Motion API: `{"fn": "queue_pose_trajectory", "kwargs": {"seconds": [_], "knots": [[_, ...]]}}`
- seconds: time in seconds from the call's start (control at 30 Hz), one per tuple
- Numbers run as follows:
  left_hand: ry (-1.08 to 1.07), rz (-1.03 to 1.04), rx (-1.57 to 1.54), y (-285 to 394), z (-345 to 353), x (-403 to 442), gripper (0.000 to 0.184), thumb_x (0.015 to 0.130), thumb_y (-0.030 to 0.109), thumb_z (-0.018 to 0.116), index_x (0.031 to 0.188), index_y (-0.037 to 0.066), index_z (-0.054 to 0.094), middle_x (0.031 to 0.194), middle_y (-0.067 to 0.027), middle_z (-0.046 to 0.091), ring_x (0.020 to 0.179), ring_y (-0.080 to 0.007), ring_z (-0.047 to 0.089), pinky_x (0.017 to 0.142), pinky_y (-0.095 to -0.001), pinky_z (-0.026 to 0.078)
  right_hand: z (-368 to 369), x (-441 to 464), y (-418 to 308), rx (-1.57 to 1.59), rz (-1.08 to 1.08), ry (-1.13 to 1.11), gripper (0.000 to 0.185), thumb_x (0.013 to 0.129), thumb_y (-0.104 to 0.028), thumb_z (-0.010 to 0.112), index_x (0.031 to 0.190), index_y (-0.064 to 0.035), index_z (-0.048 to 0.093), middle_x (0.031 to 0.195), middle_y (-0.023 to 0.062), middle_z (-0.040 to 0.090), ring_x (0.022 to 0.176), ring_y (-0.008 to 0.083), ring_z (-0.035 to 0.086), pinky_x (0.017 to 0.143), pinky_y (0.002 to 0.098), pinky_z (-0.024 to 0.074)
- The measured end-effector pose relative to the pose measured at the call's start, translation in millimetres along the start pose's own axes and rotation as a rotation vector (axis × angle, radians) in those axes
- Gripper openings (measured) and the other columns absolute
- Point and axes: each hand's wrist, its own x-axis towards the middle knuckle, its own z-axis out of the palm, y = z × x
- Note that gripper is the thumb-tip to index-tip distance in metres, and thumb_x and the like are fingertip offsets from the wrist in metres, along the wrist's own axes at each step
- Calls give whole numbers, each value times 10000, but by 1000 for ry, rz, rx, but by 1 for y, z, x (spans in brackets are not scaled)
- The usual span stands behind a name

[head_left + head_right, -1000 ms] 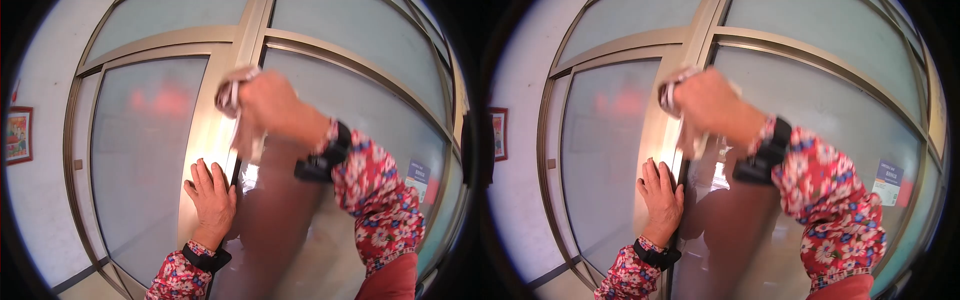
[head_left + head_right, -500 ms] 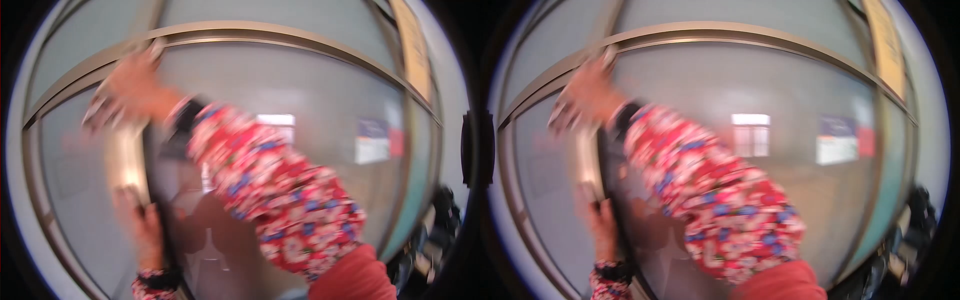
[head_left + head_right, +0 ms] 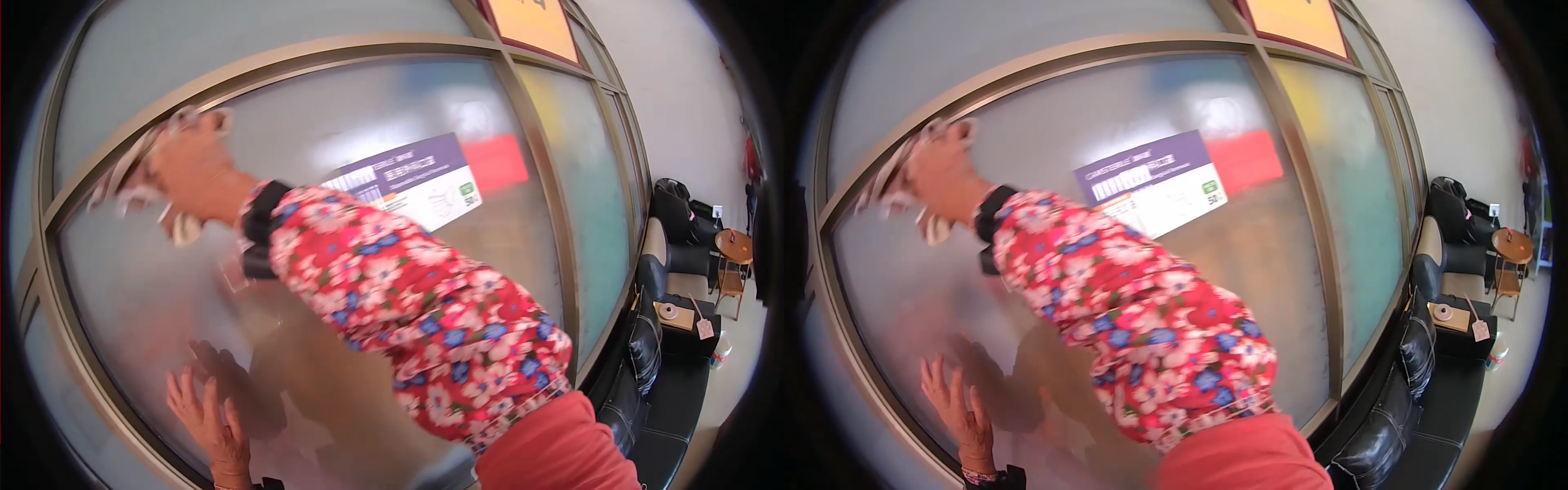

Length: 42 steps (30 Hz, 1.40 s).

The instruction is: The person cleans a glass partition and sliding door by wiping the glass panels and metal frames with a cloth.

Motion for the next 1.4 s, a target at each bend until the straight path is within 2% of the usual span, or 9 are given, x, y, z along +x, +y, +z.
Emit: {"fn": "queue_pose_trajectory", "kwargs": {"seconds": [0.2, 0.4, 0.47, 0.73, 0.87, 0.97, 1.0, 1.07, 1.4], "knots": [[-29, 11, -188, 100, 34, 52, 331, 868, 104, 546, 1188, 18, 534, 1420, -212, 373, 1334, -484, 274, 1058, -605, 213, -33, -96, 186, -228, 62, 228, 384, 781, -368, 586, 1084, -131, 602, 1167, 32, 537, 1063, 309, 546, 865, 553, 322], [-66, 141, -206, 170, 61, 71, 416, 830, 97, 582, 1231, 21, 506, 1435, -219, 355, 1338, -481, 266, 1062, -612, 210, -86, -214, 347, -299, 548, 263, 514, 849, -452, 544, 1199, -78, 584, 1140, 186, 557, 1083, 363, 511, 998, 574, 296], [-71, 182, -169, 190, 64, 86, 447, 816, 96, 598, 1244, 24, 496, 1434, -221, 355, 1335, -484, 268, 1062, -613, 212, -98, -277, 355, -635, 481, 115, 505, 857, -452, 549, 1160, -54, 616, 1155, 206, 555, 1069, 375, 507, 994, 555, 310], [117, 320, 51, 255, 98, 251, 557, 775, 175, 694, 1269, 25, 485, 1462, -151, 338, 1366, -370, 277, 1090, -562, 203, -175, -514, 280, 110, 200, -297, 479, 719, -156, 623, 1194, -178, 571, 1269, 45, 534, 1255, 333, 449, 1039, 470, 378], [56, 295, 112, 290, 118, 275, 599, 785, 236, 695, 1305, 42, 470, 1475, -137, 326, 1382, -348, 248, 1094, -560, 193, -214, -430, 345, 305, 54, -173, 400, 740, -151, 578, 1130, -209, 641, 1244, 41, 566, 1198, 280, 496, 1019, 423, 399], [-8, 178, 124, 314, 133, 277, 630, 810, 274, 648, 1358, 58, 425, 1502, -139, 282, 1401, -345, 215, 1116, -554, 149, -214, -321, 400, -213, -145, 199, 427, 757, -153, 536, 1143, -298, 650, 1276, 67, 555, 1202, 264, 476, 1007, 485, 326], [-3, 172, 142, 317, 137, 275, 641, 809, 289, 643, 1364, 59, 418, 1504, -139, 280, 1403, -345, 212, 1118, -554, 141, -213, -286, 412, -292, -185, 364, 382, 732, -139, 572, 1096, -196, 672, 1239, 74, 543, 1186, 302, 479, 976, 508, 349], [21, 163, 174, 314, 143, 273, 663, 807, 319, 634, 1375, 62, 406, 1507, -139, 277, 1407, -345, 205, 1123, -554, 124, -186, -226, 441, -597, -51, 397, 286, 766, -184, 573, 1029, -148, 679, 1196, 64, 534, 1150, 284, 500, 967, 528, 331], [47, 204, 279, 311, 151, 275, 667, 841, 423, 547, 1378, 52, 409, 1513, -148, 276, 1413, -353, 201, 1131, -547, 92, -180, -223, 545, -9, 233, 99, 186, 796, -132, 555, 967, -125, 627, 975, 91, 613, 904, 319, 602, 748, 424, 514]]}}
